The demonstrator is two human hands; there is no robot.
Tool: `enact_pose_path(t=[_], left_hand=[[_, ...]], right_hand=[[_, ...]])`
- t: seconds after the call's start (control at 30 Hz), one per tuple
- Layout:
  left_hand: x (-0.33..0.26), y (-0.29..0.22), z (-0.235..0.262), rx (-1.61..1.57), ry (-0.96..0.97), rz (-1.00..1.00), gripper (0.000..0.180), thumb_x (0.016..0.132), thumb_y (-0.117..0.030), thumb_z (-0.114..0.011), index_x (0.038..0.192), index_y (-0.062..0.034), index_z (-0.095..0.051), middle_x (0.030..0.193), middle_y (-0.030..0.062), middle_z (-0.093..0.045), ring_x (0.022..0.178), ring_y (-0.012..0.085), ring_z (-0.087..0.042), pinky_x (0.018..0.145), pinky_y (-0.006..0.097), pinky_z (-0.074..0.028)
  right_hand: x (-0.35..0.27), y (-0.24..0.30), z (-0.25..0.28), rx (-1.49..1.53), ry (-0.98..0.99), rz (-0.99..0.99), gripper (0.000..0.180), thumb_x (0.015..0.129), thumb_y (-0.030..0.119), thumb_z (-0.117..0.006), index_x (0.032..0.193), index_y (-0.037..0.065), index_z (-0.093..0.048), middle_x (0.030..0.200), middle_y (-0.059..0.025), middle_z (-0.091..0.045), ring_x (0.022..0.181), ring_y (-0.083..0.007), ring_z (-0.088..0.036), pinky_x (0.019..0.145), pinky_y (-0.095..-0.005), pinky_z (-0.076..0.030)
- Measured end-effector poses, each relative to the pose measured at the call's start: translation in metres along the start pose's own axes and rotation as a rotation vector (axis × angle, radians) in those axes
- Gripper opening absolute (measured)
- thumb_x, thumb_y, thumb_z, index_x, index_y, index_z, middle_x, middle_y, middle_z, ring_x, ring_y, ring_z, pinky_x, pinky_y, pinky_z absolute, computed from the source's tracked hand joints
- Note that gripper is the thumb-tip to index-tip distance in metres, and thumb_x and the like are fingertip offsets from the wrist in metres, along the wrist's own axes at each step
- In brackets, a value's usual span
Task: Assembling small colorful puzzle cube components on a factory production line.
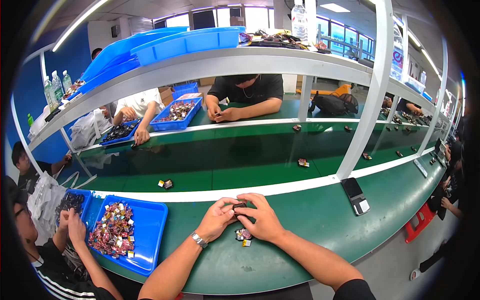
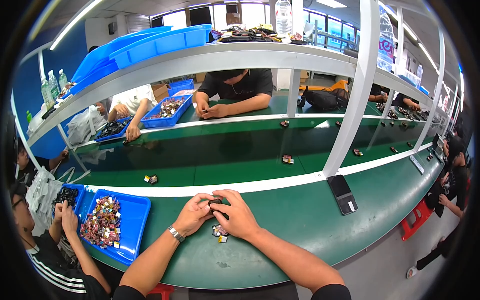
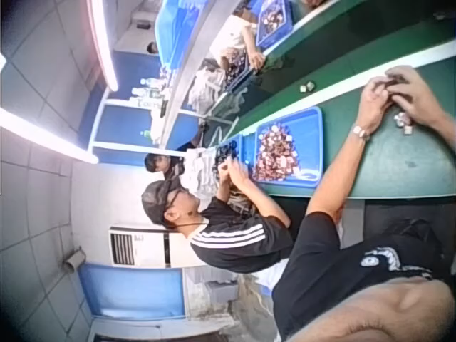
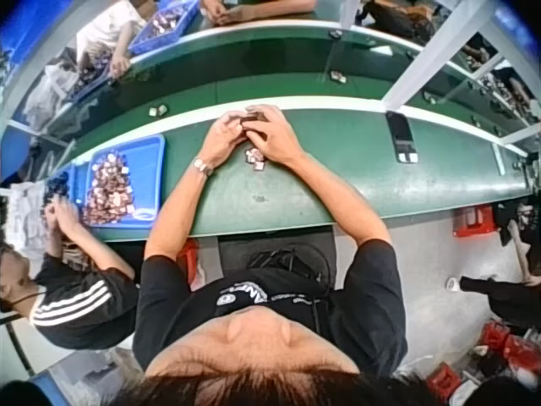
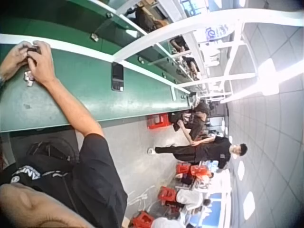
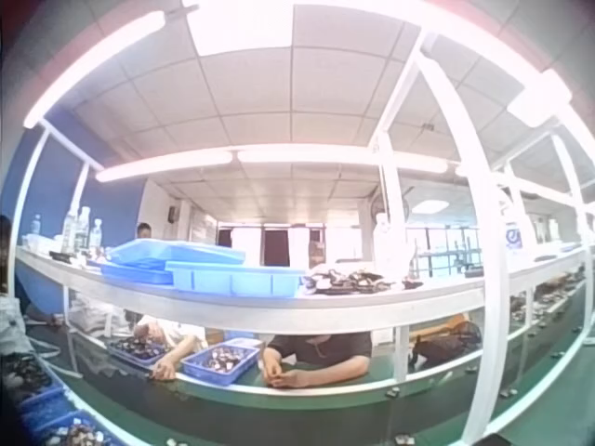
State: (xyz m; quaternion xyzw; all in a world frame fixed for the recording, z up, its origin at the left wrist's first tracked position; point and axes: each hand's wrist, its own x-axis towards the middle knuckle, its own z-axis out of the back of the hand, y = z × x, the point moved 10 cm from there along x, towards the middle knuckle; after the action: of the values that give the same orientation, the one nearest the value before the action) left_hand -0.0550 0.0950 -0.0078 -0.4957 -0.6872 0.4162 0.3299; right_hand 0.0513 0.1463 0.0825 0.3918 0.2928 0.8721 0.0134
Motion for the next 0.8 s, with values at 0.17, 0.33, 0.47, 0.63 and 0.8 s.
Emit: enact_pose_path(t=[0.17, 0.33, 0.47, 0.63, 0.8], left_hand=[[0.005, 0.006, -0.007, -0.035, 0.036, 0.007, 0.029, 0.095, -0.01, -0.06, 0.122, -0.0084, -0.048, 0.135, 0.0147, -0.053, 0.121, 0.0226, -0.056, 0.103, 0.041, -0.045], [-0.003, -0.005, 0.002, -0.037, 0.019, 0.002, 0.028, 0.097, -0.008, -0.056, 0.123, -0.0076, -0.048, 0.134, 0.0156, -0.053, 0.119, 0.023, -0.056, 0.103, 0.043, -0.047], [-0.003, -0.008, -0.001, -0.042, 0.012, -0.014, 0.027, 0.097, -0.01, -0.057, 0.123, -0.0052, -0.049, 0.127, 0.0149, -0.057, 0.116, 0.0221, -0.058, 0.101, 0.039, -0.048], [0.007, 0.001, -0.001, -0.142, 0.102, -0.063, 0.026, 0.097, -0.012, -0.059, 0.12, -0.0058, -0.051, 0.133, 0.0149, -0.055, 0.12, 0.022, -0.056, 0.103, 0.041, -0.045], [0.009, 0.004, -0.003, -0.137, 0.112, -0.073, 0.024, 0.096, -0.011, -0.06, 0.118, -0.0081, -0.053, 0.135, 0.0139, -0.054, 0.12, 0.0206, -0.056, 0.101, 0.04, -0.047]], right_hand=[[-0.006, -0.014, 0.004, 0.027, -0.062, -0.065, 0.016, 0.078, 0.007, -0.071, 0.093, 0.006, -0.072, 0.117, -0.0085, -0.062, 0.113, -0.0292, -0.055, 0.094, -0.0383, -0.047], [-0.001, -0.009, -0.004, 0.068, -0.101, -0.074, 0.015, 0.077, 0.006, -0.069, 0.092, 0.006, -0.072, 0.114, -0.009, -0.062, 0.112, -0.0294, -0.055, 0.094, -0.038, -0.047], [-0.001, -0.004, -0.003, 0.036, -0.093, -0.054, 0.015, 0.078, 0.005, -0.069, 0.092, 0.006, -0.072, 0.119, -0.0097, -0.062, 0.115, -0.0305, -0.054, 0.095, -0.038, -0.047], [0.004, 0.014, 0.004, -0.007, -0.066, 0.062, 0.016, 0.074, 0.003, -0.071, 0.09, 0.004, -0.071, 0.121, -0.0115, -0.061, 0.119, -0.0316, -0.052, 0.095, -0.0402, -0.047], [0.003, 0.014, 0.014, -0.077, -0.112, 0.101, 0.015, 0.072, 0.002, -0.07, 0.087, 0.003, -0.069, 0.118, -0.0109, -0.061, 0.116, -0.0313, -0.055, 0.092, -0.0417, -0.048]])
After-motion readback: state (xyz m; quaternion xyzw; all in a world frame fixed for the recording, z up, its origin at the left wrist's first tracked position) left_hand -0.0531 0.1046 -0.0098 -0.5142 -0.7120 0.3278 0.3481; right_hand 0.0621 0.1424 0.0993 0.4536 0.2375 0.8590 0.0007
